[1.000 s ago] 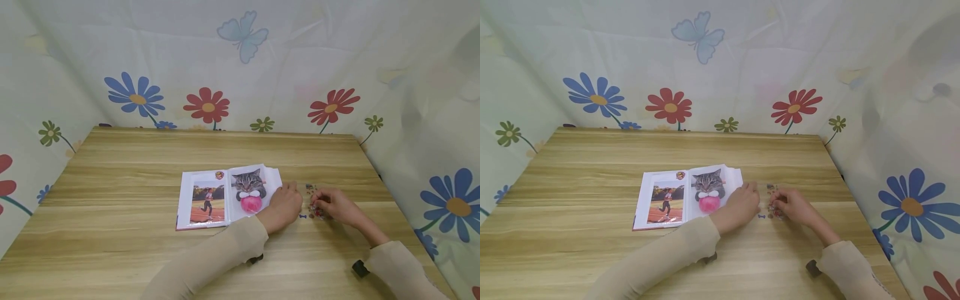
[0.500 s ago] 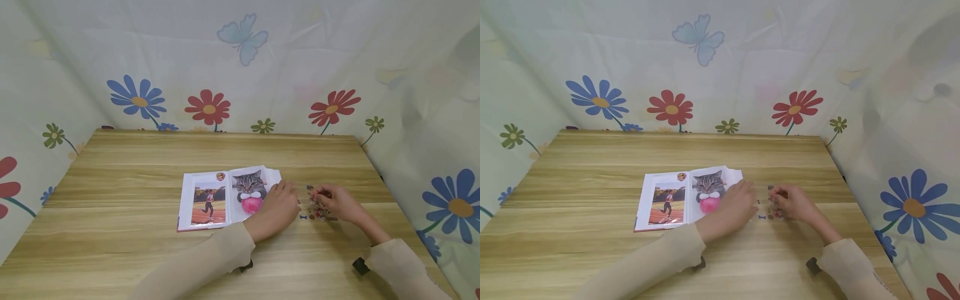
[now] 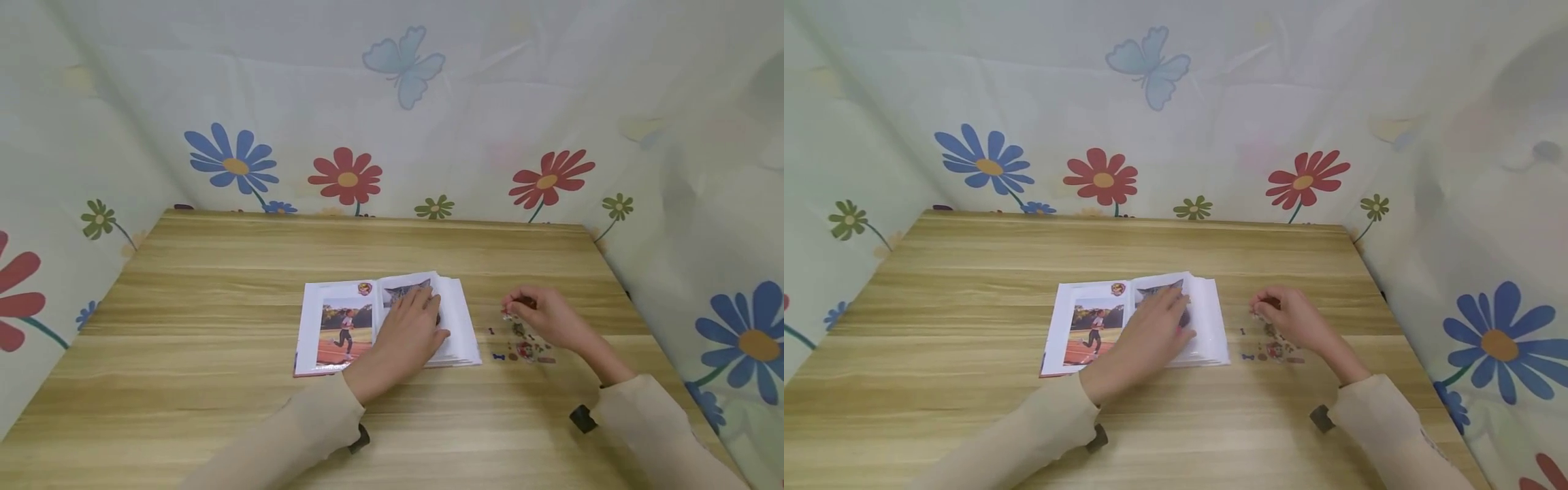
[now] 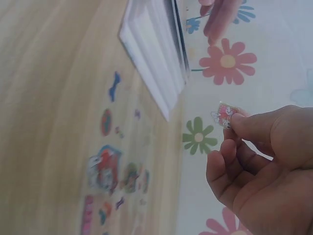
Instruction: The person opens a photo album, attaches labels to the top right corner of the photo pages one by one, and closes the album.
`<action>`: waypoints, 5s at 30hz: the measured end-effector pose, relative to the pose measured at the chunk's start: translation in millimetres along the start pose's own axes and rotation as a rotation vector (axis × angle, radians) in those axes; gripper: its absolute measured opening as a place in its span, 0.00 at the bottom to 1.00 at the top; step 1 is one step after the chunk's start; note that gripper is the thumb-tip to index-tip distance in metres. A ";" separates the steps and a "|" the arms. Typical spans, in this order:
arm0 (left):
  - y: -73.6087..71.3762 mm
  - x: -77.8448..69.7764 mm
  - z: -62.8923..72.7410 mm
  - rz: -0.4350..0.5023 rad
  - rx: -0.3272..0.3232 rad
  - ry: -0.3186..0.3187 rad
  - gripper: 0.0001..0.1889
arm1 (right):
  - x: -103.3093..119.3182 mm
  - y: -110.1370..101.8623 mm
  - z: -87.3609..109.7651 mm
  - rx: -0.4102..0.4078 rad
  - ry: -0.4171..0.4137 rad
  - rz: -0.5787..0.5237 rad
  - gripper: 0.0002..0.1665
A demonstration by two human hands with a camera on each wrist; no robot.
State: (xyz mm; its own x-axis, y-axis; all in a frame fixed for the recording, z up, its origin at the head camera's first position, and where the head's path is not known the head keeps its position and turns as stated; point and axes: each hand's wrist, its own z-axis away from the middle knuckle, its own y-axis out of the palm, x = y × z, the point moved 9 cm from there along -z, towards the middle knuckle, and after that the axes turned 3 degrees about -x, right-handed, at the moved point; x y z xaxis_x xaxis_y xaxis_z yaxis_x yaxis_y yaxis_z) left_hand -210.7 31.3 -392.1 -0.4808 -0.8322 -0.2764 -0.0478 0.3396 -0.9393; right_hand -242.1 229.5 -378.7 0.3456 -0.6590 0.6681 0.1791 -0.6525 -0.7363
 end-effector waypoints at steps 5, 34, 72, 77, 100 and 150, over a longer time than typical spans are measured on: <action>-7.8 15.8 7.6 0.030 -0.023 -0.024 0.33 | 12.1 0.2 -10.0 0.007 -0.041 -0.010 0.07; 21.1 36.5 25.4 0.075 0.230 -0.080 0.44 | 49.3 26.3 -70.6 0.099 -0.135 -0.029 0.08; 24.8 30.3 23.4 -0.017 0.304 -0.062 0.43 | 26.5 83.8 -133.0 0.269 0.010 -0.090 0.10; 23.8 29.5 23.4 -0.012 0.303 -0.067 0.43 | 24.3 85.3 -134.5 0.276 0.016 -0.094 0.10; 23.1 29.9 23.1 -0.057 0.284 -0.055 0.44 | 21.7 94.7 -136.0 0.210 -0.026 -0.068 0.07; 22.7 29.2 21.7 -0.076 0.264 -0.029 0.44 | 47.6 107.2 -67.8 0.160 -0.157 0.363 0.33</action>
State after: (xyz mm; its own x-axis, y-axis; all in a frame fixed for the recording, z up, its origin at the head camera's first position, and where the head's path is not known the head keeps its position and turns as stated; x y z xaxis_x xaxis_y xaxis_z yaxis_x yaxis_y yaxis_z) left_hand -206.8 5.1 -425.9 -0.4593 -0.8643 -0.2050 0.1485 0.1528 -0.9770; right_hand -268.9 102.8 -418.5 0.5463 -0.7621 0.3475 0.1568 -0.3144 -0.9362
